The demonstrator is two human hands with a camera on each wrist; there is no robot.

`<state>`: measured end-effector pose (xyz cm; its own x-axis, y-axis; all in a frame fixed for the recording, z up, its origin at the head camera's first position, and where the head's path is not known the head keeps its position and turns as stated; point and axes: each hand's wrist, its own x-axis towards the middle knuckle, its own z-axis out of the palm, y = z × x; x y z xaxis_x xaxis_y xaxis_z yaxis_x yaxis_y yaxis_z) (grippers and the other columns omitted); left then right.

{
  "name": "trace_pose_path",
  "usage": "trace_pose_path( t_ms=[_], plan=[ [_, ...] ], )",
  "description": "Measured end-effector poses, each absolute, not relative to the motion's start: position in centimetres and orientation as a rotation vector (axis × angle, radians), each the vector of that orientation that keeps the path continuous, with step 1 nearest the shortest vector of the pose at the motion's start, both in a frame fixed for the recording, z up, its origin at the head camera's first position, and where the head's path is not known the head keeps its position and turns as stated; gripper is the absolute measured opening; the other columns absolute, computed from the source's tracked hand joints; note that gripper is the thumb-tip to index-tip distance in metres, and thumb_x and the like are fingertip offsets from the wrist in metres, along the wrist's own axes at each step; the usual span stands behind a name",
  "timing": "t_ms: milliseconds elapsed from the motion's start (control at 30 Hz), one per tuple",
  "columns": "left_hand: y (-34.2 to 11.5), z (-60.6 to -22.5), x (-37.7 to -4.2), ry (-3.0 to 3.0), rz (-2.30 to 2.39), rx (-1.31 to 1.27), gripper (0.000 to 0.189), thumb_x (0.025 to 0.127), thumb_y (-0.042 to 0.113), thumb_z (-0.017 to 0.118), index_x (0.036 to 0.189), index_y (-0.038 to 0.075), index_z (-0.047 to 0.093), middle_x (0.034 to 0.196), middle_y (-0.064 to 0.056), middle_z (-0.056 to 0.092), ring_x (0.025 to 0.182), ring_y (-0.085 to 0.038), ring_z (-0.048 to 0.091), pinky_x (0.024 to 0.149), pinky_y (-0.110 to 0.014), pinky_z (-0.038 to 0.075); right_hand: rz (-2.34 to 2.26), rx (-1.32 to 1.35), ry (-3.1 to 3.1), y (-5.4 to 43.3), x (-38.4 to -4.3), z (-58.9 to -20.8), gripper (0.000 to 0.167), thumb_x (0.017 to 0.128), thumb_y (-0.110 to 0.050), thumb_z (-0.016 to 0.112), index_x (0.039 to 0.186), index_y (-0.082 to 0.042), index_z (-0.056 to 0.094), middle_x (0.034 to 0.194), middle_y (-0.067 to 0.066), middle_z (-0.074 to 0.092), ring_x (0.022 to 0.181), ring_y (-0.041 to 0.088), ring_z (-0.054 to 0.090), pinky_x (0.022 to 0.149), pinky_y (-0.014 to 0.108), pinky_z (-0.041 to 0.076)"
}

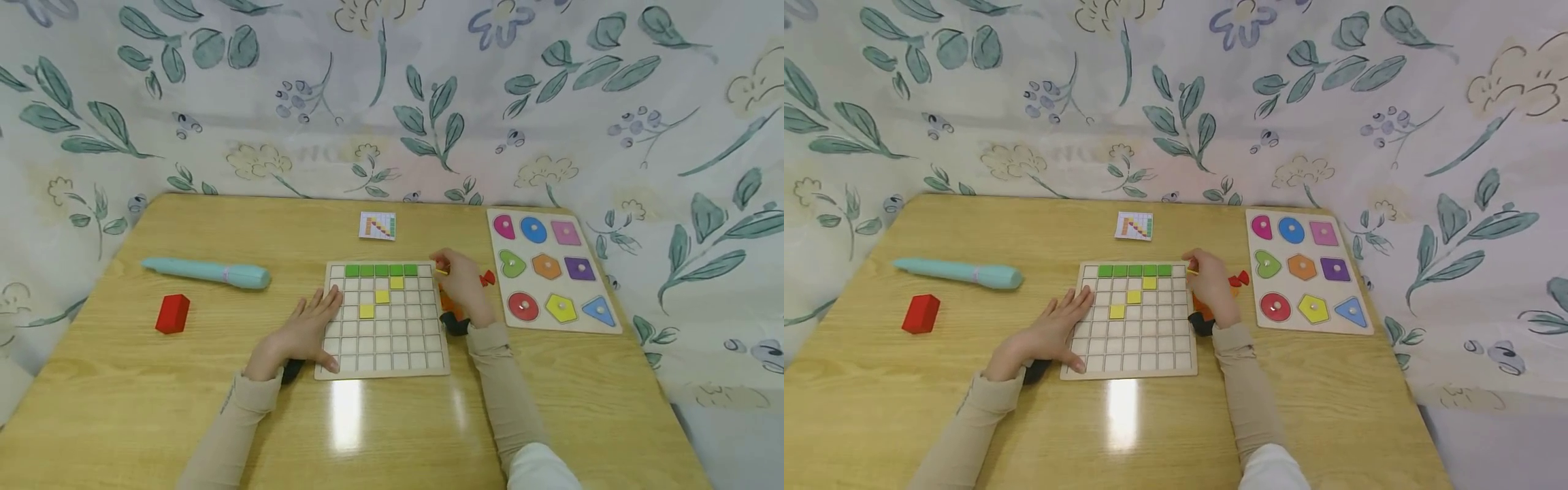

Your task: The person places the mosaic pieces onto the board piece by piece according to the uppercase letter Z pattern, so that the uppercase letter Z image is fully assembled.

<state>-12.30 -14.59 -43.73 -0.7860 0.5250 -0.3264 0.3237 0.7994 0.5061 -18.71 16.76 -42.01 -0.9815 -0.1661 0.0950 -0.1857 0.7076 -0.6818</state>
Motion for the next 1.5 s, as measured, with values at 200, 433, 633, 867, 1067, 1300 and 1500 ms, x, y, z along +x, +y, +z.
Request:
trace_pose_path(
  t_ms=[200,433,633,867,1067,1300,1500],
  plan=[
    [-14.6,-43.5,-12.5,2.539,0.599,0.649,0.136,0.057,0.045,0.088,0.155,0.001,0.004,0.163,-0.018,-0.006,0.148,-0.044,-0.009,0.116,-0.066,-0.004,1.504,0.484,-2.899,12.1,-17.9,-42.0,0.031,0.089,-0.002,0.065,0.12,-0.002,0.063,0.101,0.014,0.066,0.093,0.027,0.066,0.078,0.032,0.057],
    [-14.6,-43.5,-12.4,2.538,0.579,0.632,0.136,0.057,0.046,0.087,0.155,0.002,0.004,0.163,-0.017,-0.005,0.149,-0.043,-0.008,0.117,-0.066,-0.003,1.536,0.803,-2.972,6.4,-15.5,-43.4,0.025,0.088,-0.005,0.068,0.114,-0.005,0.067,0.093,0.007,0.067,0.081,0.011,0.062,0.073,0.017,0.051],
    [-14.2,-43.3,-12.5,2.547,0.575,0.653,0.131,0.056,0.045,0.088,0.156,0.006,0.012,0.163,-0.019,-0.002,0.148,-0.045,-0.005,0.116,-0.068,0.0,1.451,0.824,-2.996,4.8,-13.9,-43.7,0.022,0.087,-0.002,0.068,0.109,-0.004,0.067,0.089,0.004,0.066,0.078,0.008,0.056,0.069,0.017,0.046],
    [-14.2,-43.4,-12.6,2.539,0.55,0.636,0.134,0.057,0.045,0.087,0.155,0.001,0.006,0.163,-0.018,-0.004,0.149,-0.044,-0.006,0.117,-0.066,-0.001,1.219,0.917,-3.032,4.9,-13.7,-43.6,0.025,0.085,-0.004,0.071,0.11,-0.007,0.068,0.099,0.003,0.07,0.091,0.014,0.061,0.082,0.025,0.049],
    [-14.4,-43.4,-12.5,2.527,0.567,0.615,0.136,0.057,0.045,0.087,0.155,0.002,0.003,0.163,-0.017,-0.006,0.149,-0.042,-0.009,0.117,-0.064,-0.003,1.382,0.829,-2.972,7.1,-15.3,-43.2,0.023,0.089,-0.007,0.067,0.113,-0.006,0.067,0.111,0.007,0.069,0.095,0.018,0.063,0.084,0.028,0.053],
    [-14.4,-43.5,-12.5,2.516,0.587,0.624,0.137,0.056,0.045,0.087,0.155,0.002,0.002,0.163,-0.017,-0.007,0.149,-0.042,-0.011,0.117,-0.065,-0.005,1.473,0.366,-2.797,14.2,-18.6,-43.2,0.028,0.091,-0.007,0.064,0.118,0.0,0.065,0.113,0.018,0.066,0.101,0.031,0.06,0.088,0.042,0.052],
    [-14.5,-43.7,-12.5,2.519,0.59,0.628,0.138,0.056,0.045,0.087,0.155,0.003,0.001,0.163,-0.016,-0.008,0.149,-0.041,-0.012,0.117,-0.064,-0.006,1.206,0.396,-2.914,19.3,-21.0,-44.8,0.056,0.092,-0.012,0.063,0.142,0.004,0.043,0.152,0.026,0.033,0.142,0.041,0.029,0.118,0.056,0.016]
  ],
)
